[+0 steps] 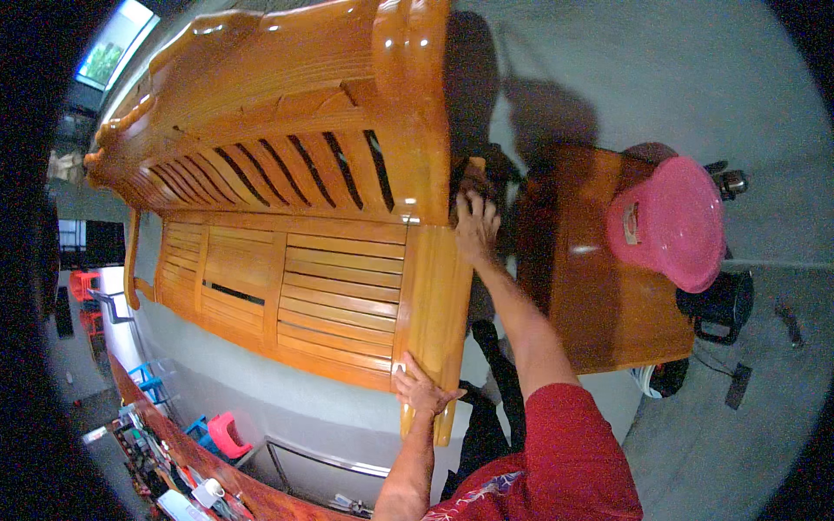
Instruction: The person wipes a wooden bench with a cloth, then moves to the window to wipe the frame and screen. The person uses a pink basin to hold water and a brown cloth to clean the surfaces.
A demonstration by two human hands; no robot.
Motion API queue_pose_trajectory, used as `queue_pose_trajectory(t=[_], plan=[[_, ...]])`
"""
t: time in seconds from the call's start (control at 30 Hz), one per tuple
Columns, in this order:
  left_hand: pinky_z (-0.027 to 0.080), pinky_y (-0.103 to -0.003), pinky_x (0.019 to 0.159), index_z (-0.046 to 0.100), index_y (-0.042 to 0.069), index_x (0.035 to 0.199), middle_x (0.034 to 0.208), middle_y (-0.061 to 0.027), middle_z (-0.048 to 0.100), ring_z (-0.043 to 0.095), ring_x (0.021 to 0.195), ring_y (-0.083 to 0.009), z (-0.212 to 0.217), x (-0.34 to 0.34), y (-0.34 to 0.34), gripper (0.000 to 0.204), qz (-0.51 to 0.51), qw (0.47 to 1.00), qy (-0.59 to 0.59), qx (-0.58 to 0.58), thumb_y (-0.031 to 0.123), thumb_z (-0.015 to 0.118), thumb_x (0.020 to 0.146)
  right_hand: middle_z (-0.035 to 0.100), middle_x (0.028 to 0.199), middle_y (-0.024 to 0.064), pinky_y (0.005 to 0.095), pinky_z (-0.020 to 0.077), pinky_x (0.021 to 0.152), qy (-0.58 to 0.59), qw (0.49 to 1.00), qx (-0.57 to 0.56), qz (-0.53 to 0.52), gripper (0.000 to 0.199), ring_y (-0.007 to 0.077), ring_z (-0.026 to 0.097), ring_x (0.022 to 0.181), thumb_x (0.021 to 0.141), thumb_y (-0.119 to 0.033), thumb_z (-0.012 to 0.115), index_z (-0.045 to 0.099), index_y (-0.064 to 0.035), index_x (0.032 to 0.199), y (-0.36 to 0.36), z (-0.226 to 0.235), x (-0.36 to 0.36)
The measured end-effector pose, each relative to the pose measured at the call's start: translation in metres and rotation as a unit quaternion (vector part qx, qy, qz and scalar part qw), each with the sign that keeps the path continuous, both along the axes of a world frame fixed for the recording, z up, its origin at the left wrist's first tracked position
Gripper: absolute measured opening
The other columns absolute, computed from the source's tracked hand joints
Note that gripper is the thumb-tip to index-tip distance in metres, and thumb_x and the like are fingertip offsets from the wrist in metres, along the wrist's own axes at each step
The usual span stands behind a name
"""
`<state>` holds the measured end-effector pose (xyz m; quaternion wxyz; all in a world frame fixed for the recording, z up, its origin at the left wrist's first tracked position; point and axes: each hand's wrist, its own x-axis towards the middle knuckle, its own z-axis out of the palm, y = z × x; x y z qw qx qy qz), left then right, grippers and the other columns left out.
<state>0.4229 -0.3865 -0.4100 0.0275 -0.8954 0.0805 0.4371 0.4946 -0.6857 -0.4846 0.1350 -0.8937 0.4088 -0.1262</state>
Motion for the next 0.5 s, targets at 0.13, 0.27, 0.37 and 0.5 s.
queue_pose_trajectory(t=[0.13, 0.27, 0.37, 0.5], plan=[[0.018, -0.062, 0.101, -0.011, 0.020, 0.147, 0.148, -0.0262, 0.005, 0.012, 0.135, -0.0441, 0.005, 0.002, -0.001, 0.152, 0.017, 1.000, -0.006, -0.024, 0.042, 0.092, 0.038, 0.031, 0.139, 0.0106, 0.0530, 0.0336, 0.092, 0.067, 0.997, 0.034, -0.005, 0.062, 0.0379, 0.030, 0.123, 0.077, -0.008, 0.063, 0.039, -0.0083, 0.135, -0.027, 0.018, 0.023], [0.019, -0.063, 0.101, -0.011, 0.019, 0.147, 0.147, -0.0282, 0.008, 0.014, 0.135, -0.0453, 0.006, 0.005, -0.002, 0.150, 0.013, 1.000, 0.002, -0.023, 0.041, 0.092, 0.040, 0.025, 0.145, 0.0103, 0.0529, 0.0320, 0.094, 0.083, 0.991, 0.099, -0.017, 0.065, 0.0395, 0.027, 0.125, 0.079, -0.007, 0.060, 0.034, -0.0109, 0.139, 0.008, 0.009, 0.010], [0.019, -0.064, 0.101, -0.013, 0.019, 0.146, 0.146, -0.0295, 0.010, 0.015, 0.134, -0.0460, 0.010, 0.004, -0.002, 0.148, 0.014, 1.000, 0.005, -0.023, 0.040, 0.091, 0.043, 0.022, 0.149, 0.0085, 0.0514, 0.0287, 0.097, 0.084, 0.985, 0.152, 0.008, 0.065, 0.0388, 0.025, 0.128, 0.080, -0.006, 0.056, 0.035, -0.0158, 0.141, 0.056, 0.005, -0.019], [0.019, -0.064, 0.102, -0.016, 0.020, 0.146, 0.146, -0.0309, 0.011, 0.015, 0.134, -0.0463, 0.012, 0.003, -0.002, 0.148, 0.010, 0.999, 0.000, -0.032, 0.039, 0.091, 0.045, 0.030, 0.146, 0.0038, 0.0491, 0.0272, 0.097, 0.073, 0.977, 0.140, 0.142, 0.056, 0.0346, 0.027, 0.128, 0.081, -0.007, 0.053, 0.043, -0.0175, 0.135, 0.122, 0.019, -0.057]])
